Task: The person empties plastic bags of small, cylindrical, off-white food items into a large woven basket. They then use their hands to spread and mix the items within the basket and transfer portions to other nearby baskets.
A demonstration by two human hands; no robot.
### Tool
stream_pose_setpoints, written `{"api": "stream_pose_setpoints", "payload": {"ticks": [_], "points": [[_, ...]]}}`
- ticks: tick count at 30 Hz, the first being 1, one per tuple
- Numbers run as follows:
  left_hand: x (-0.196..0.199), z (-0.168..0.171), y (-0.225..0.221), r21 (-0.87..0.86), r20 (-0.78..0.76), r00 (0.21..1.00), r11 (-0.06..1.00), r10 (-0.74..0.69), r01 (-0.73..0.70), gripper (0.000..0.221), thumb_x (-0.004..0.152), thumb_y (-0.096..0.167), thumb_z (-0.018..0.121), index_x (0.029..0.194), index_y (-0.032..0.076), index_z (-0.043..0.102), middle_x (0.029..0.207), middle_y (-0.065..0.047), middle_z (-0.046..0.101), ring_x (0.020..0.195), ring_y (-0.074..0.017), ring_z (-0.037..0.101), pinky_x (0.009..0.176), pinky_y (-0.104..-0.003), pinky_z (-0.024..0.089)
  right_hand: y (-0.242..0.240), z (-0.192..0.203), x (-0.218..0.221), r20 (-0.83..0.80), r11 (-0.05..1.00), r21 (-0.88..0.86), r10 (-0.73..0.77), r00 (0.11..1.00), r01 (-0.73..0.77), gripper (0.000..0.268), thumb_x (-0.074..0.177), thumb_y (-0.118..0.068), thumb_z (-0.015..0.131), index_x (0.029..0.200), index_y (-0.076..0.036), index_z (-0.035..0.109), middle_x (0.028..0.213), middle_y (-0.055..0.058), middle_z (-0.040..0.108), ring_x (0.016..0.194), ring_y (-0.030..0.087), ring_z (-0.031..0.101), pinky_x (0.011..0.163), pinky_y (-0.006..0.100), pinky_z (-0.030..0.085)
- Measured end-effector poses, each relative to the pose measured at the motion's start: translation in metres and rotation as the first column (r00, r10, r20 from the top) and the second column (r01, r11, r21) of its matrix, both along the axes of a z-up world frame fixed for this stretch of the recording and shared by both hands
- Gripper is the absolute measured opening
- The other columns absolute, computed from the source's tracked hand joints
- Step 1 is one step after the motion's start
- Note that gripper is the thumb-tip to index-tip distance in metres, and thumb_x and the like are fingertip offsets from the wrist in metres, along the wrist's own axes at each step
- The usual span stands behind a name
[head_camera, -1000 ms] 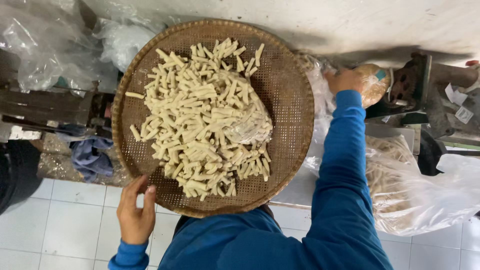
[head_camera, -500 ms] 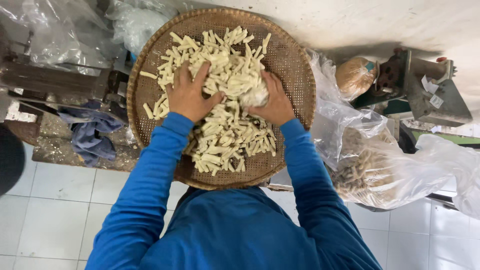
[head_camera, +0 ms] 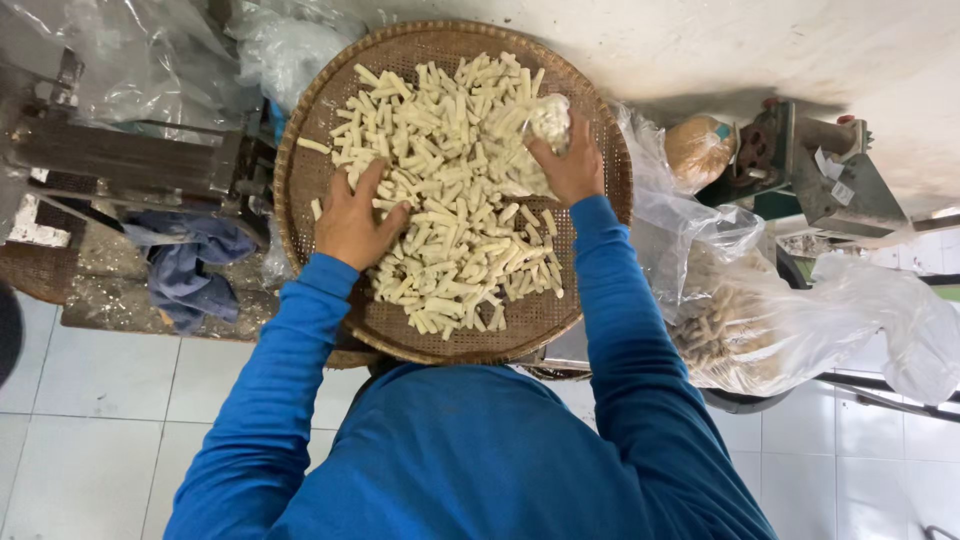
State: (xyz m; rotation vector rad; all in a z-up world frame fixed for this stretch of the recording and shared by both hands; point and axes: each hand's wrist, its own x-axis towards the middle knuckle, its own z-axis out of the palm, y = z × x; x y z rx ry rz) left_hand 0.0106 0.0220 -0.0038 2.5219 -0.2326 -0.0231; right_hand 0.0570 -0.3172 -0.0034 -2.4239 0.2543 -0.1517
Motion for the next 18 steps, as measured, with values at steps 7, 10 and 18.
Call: {"api": "stream_pose_setpoints", "payload": {"ticks": [7,10,18], "points": [[-0.008,-0.017,0.006,-0.120,0.185,0.981,0.989,-0.060,0.083,0.090,0.092,0.042,0.079,0.163,0.012,0.031,0.157,-0.041,0.025,0.141,-0.0587,0.037,0.107,-0.057,0.047,0.034,-0.012,0.006,0.156,0.966,-0.253,0.090,0.984,-0.049,0.092,0.092,-0.057,0.078,0.158,-0.008,0.037,0.149,0.024,0.049,0.140,0.042,0.050,0.110,0.054,0.049],[-0.019,-0.028,-0.001,-0.131,0.251,0.968,0.990,-0.012,0.046,0.092,0.090,0.036,0.081,0.163,0.011,0.031,0.159,-0.042,0.021,0.144,-0.0583,0.033,0.115,-0.058,0.041,0.026,0.001,0.020,-0.004,0.981,-0.118,0.153,0.988,-0.152,0.106,0.081,-0.052,0.087,0.157,-0.005,0.030,0.144,0.029,0.042,0.132,0.044,0.048,0.106,0.055,0.046],[-0.047,-0.033,0.006,-0.314,0.291,0.956,0.947,0.029,0.067,0.084,0.094,0.027,0.081,0.160,0.005,0.035,0.162,-0.040,0.021,0.149,-0.0554,0.031,0.120,-0.053,0.035,0.020,0.022,-0.004,-0.014,0.942,-0.217,0.261,0.965,-0.258,0.081,0.079,-0.042,0.082,0.142,-0.002,0.051,0.130,0.022,0.062,0.120,0.036,0.064,0.104,0.047,0.056]]}}
